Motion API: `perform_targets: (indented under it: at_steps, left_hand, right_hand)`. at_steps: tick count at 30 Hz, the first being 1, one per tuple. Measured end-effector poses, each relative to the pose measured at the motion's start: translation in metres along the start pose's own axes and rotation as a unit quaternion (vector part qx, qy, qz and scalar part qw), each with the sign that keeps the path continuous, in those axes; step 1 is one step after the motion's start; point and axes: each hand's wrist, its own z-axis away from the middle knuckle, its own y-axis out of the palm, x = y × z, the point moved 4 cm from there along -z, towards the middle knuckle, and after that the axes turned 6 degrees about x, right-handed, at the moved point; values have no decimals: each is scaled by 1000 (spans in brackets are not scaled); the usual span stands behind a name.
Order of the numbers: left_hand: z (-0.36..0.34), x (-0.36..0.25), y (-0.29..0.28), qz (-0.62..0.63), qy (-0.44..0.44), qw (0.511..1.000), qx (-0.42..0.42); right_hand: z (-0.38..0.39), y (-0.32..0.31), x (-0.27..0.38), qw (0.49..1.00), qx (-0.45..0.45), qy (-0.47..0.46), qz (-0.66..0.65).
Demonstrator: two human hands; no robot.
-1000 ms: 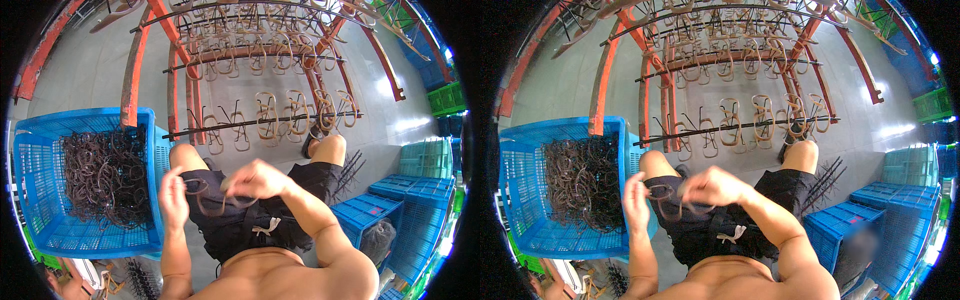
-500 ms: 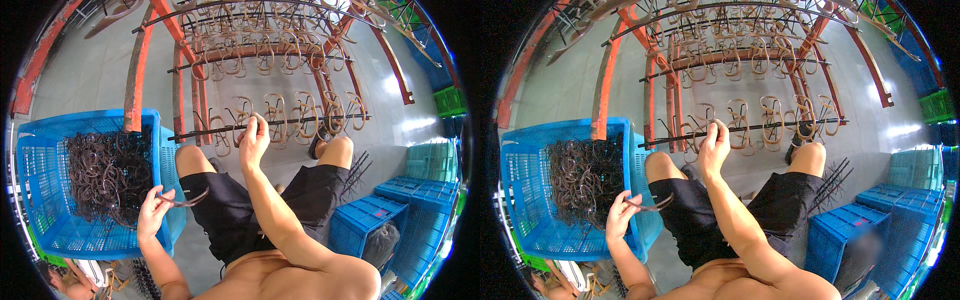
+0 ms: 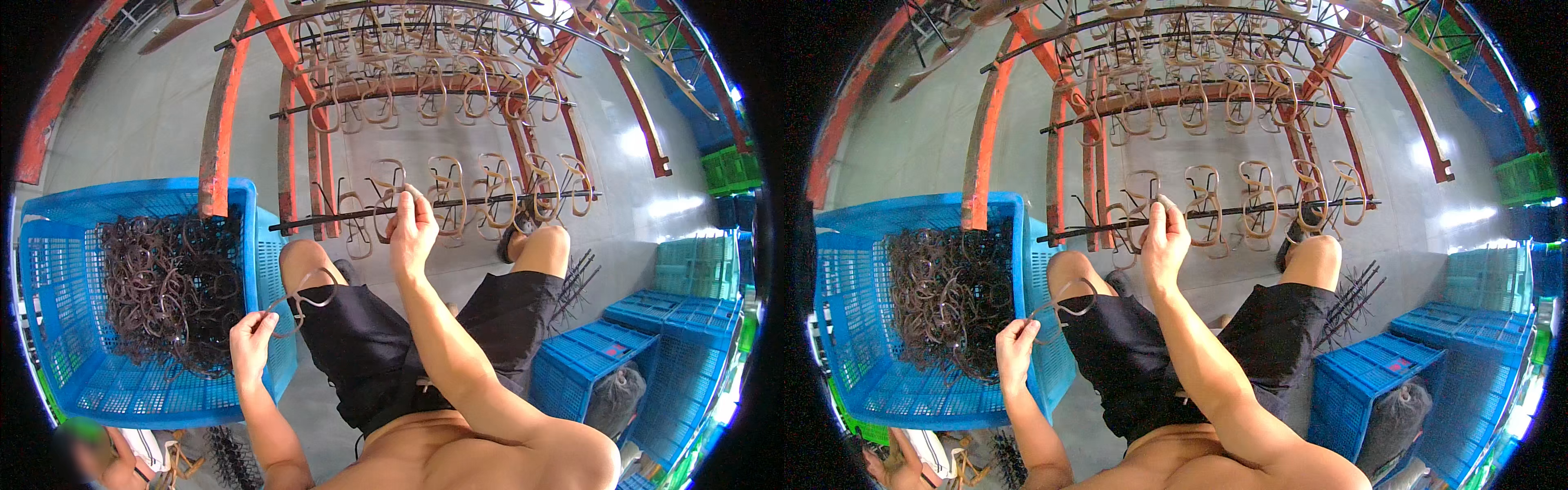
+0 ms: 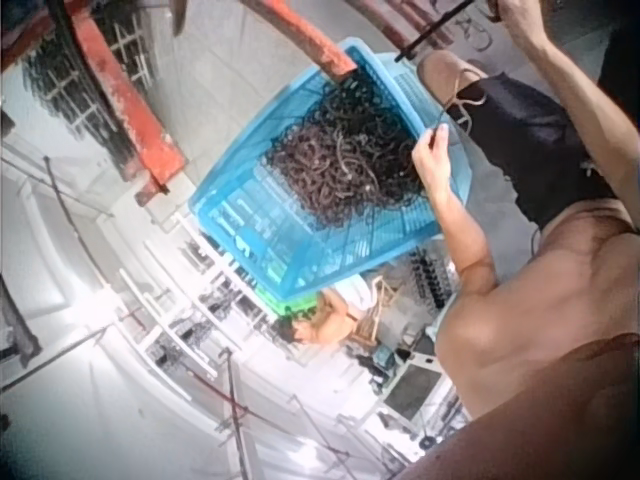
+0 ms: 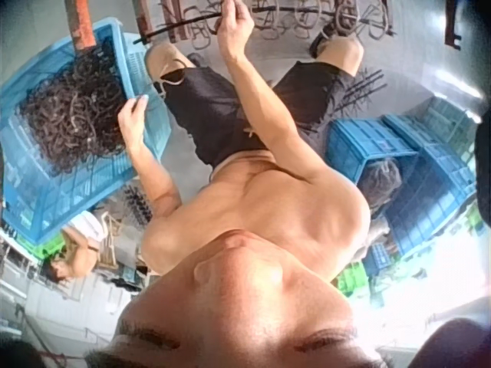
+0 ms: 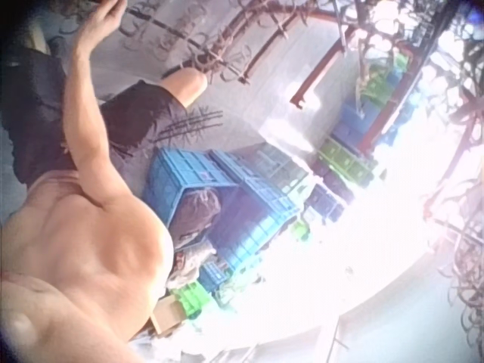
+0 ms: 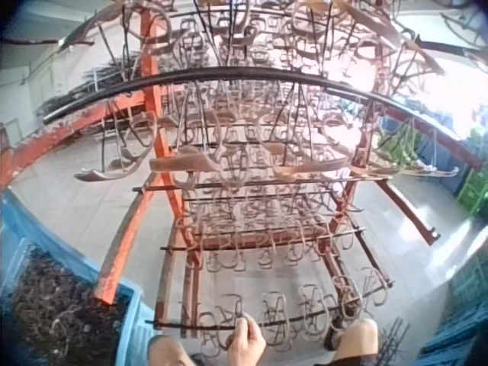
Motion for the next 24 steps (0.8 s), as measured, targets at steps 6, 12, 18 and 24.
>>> perform_targets:
  at_steps: [6, 12, 18, 24]
  left_hand:
    - [2, 2, 8, 130, -8, 991, 35]
    - [1, -1, 10, 126, 17, 992, 17]
    - [0, -15, 22, 154, 55, 986, 30]
    - [-5, -28, 35, 164, 78, 983, 38]
  right_hand:
    - [10, 14, -13, 996, 32, 6, 81]
    - [9, 19, -15, 970, 15, -32, 242]
    - [3, 3, -3, 969, 14, -16, 247]
    - [4, 16, -18, 973, 17, -46, 227]
